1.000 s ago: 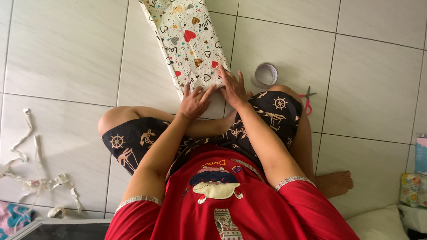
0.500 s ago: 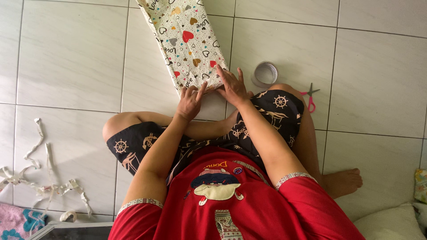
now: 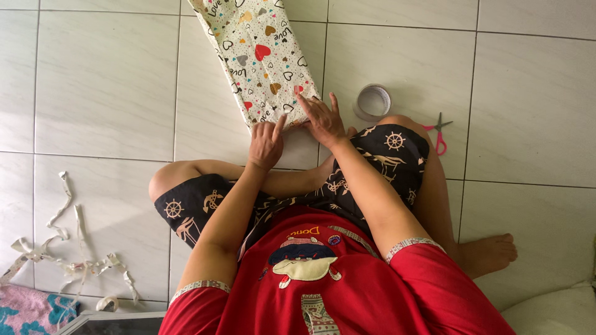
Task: The person sits on the floor and wraps a rectangular gift with patterned paper. They fold the paper edges, cut pieces of clear tape with pink scissors, and apply the tape to secure the folds. The person then folds and tapes the ends of the package to complete the wrapping.
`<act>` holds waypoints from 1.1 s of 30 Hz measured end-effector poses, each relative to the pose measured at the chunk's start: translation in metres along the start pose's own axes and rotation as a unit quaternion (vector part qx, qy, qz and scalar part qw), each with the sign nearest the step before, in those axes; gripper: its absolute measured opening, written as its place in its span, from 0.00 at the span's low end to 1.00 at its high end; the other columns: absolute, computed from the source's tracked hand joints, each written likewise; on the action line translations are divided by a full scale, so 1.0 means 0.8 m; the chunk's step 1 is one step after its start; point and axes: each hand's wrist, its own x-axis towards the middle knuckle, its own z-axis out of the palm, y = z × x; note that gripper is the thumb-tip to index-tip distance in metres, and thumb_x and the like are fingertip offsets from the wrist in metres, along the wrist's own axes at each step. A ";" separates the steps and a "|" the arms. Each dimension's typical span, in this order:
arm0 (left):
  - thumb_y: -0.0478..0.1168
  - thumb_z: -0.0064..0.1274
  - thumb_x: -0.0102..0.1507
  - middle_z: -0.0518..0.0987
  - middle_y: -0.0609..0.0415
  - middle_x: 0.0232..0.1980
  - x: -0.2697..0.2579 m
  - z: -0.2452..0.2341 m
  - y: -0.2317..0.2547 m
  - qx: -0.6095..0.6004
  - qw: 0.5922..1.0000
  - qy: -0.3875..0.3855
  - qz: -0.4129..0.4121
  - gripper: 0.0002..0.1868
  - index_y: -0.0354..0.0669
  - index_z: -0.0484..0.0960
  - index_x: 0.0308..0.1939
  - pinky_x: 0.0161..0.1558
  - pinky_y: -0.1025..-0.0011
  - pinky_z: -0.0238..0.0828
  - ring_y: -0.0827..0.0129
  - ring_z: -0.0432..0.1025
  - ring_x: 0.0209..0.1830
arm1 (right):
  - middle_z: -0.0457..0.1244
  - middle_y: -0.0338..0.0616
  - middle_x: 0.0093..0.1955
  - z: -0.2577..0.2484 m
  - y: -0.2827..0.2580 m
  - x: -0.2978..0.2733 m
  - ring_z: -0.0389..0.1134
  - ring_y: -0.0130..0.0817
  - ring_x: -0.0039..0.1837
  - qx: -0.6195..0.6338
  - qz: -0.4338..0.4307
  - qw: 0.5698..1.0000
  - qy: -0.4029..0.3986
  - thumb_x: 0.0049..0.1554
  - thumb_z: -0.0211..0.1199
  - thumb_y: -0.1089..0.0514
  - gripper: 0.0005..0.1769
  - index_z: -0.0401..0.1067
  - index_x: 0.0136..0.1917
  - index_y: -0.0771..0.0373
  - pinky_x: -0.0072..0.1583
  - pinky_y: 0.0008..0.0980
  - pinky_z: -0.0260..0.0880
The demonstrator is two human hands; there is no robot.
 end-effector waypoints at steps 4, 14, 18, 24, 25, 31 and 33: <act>0.44 0.63 0.55 0.76 0.46 0.57 0.025 0.001 0.009 0.003 0.999 0.003 -0.042 0.53 0.47 0.49 0.79 0.58 0.55 0.62 0.55 0.70 0.55 | 0.63 0.34 0.72 -0.002 -0.002 -0.001 0.64 0.35 0.70 0.056 0.004 0.998 0.010 0.52 0.68 0.63 0.55 0.42 0.85 0.49 0.78 0.63 0.42; 0.51 0.69 0.56 0.80 0.54 0.49 0.049 0.017 0.009 -0.010 0.992 -0.014 -0.127 0.57 0.46 0.50 0.81 0.56 0.58 0.67 0.58 0.74 0.51 | 0.65 0.48 0.65 -0.054 0.009 0.014 0.64 0.43 0.68 0.302 0.148 0.929 0.155 0.59 0.72 0.54 0.29 0.67 0.70 0.59 0.68 0.46 0.65; 0.53 0.70 0.56 0.80 0.52 0.49 0.053 0.027 0.012 -0.011 0.991 0.004 -0.134 0.60 0.45 0.47 0.81 0.52 0.57 0.67 0.57 0.74 0.50 | 0.70 0.42 0.54 -0.053 0.039 -0.012 0.70 0.33 0.56 0.483 0.337 0.790 0.173 0.58 0.72 0.56 0.11 0.78 0.53 0.60 0.62 0.36 0.73; 0.52 0.70 0.54 0.80 0.53 0.49 0.073 0.042 0.015 -0.001 0.986 -0.017 -0.166 0.61 0.45 0.45 0.81 0.53 0.56 0.67 0.57 0.73 0.52 | 0.70 0.34 0.48 0.027 0.037 -0.026 0.69 0.24 0.52 0.576 0.394 0.715 0.037 0.58 0.69 0.60 0.06 0.77 0.49 0.60 0.58 0.25 0.68; 0.51 0.70 0.54 0.80 0.52 0.49 0.074 0.043 0.015 -0.001 0.986 -0.024 -0.168 0.61 0.45 0.45 0.81 0.53 0.55 0.67 0.56 0.73 0.52 | 0.70 0.34 0.47 0.043 0.030 -0.027 0.68 0.23 0.52 0.554 0.391 0.735 0.023 0.58 0.68 0.60 0.05 0.77 0.49 0.61 0.57 0.24 0.67; 0.50 0.70 0.54 0.79 0.53 0.49 0.075 0.044 0.013 0.005 0.987 -0.026 -0.162 0.61 0.44 0.46 0.81 0.54 0.56 0.67 0.56 0.73 0.52 | 0.69 0.32 0.45 0.099 0.015 -0.032 0.66 0.20 0.49 0.570 0.365 0.736 0.007 0.61 0.65 0.62 0.03 0.76 0.49 0.62 0.55 0.23 0.67; 0.49 0.70 0.53 0.80 0.53 0.50 0.075 0.043 0.013 -0.013 0.986 -0.024 -0.165 0.60 0.44 0.47 0.80 0.54 0.57 0.67 0.57 0.73 0.51 | 0.69 0.33 0.45 0.104 0.016 -0.033 0.66 0.20 0.50 0.580 0.357 0.732 0.018 0.61 0.65 0.63 0.02 0.75 0.49 0.63 0.55 0.24 0.67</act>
